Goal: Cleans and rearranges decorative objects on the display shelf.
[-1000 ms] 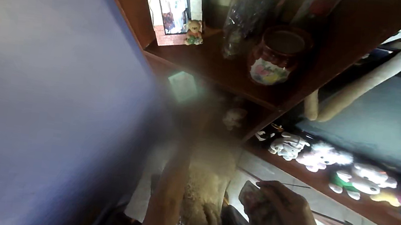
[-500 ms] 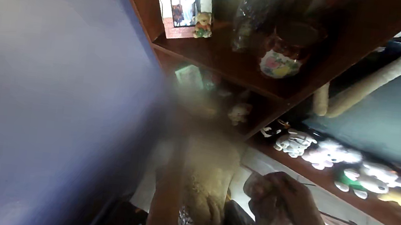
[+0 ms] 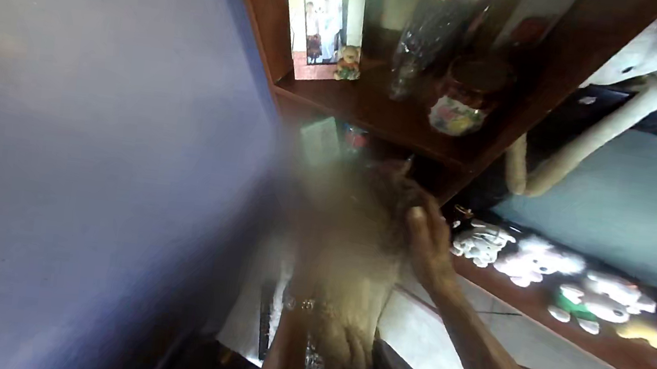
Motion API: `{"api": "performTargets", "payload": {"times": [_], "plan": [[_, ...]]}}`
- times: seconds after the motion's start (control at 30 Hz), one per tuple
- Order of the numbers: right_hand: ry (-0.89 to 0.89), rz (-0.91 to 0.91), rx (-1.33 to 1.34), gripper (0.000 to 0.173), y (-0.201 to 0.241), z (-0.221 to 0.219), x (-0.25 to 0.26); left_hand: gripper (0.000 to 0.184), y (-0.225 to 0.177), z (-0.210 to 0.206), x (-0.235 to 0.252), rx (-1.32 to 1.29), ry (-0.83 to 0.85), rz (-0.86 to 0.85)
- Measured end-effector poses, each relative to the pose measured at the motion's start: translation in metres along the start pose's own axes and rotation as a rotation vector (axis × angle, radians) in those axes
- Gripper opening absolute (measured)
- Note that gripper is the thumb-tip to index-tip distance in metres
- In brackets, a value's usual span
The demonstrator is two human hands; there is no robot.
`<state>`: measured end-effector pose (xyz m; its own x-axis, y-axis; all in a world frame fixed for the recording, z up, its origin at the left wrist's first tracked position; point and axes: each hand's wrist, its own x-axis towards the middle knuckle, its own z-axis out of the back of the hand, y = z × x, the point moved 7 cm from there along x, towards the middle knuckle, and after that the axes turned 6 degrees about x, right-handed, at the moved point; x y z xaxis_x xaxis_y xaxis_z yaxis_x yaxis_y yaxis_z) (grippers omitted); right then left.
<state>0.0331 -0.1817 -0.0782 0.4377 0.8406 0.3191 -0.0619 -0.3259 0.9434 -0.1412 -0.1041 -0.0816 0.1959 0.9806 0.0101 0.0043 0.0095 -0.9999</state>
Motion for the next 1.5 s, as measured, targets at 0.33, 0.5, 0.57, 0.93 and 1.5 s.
{"api": "performTargets", "payload": {"times": [0.33, 0.5, 0.57, 0.93, 1.5], "plan": [[0.132, -0.353, 0.044, 0.038, -0.003, -0.025, 0.007, 0.078, -0.024, 0.01, -0.035, 0.064, 0.145, -0.078], [0.252, -0.517, 0.176, 0.026, -0.009, -0.012, -0.018, 0.077, -0.027, 0.01, -0.05, -0.039, 0.329, -0.143], [0.308, -0.463, 0.233, 0.022, -0.028, 0.001, -0.035, 0.078, -0.032, 0.014, -0.055, -0.087, 0.337, -0.186], [0.419, -0.067, -0.637, 0.022, 0.098, 0.006, 0.047, 0.074, -0.059, 0.054, -0.038, 0.044, -0.019, -0.244], [0.181, -0.138, -1.18, 0.069, 0.156, -0.008, 0.26, 0.066, -0.137, 0.009, 0.127, 0.076, 0.014, -0.46]]}}
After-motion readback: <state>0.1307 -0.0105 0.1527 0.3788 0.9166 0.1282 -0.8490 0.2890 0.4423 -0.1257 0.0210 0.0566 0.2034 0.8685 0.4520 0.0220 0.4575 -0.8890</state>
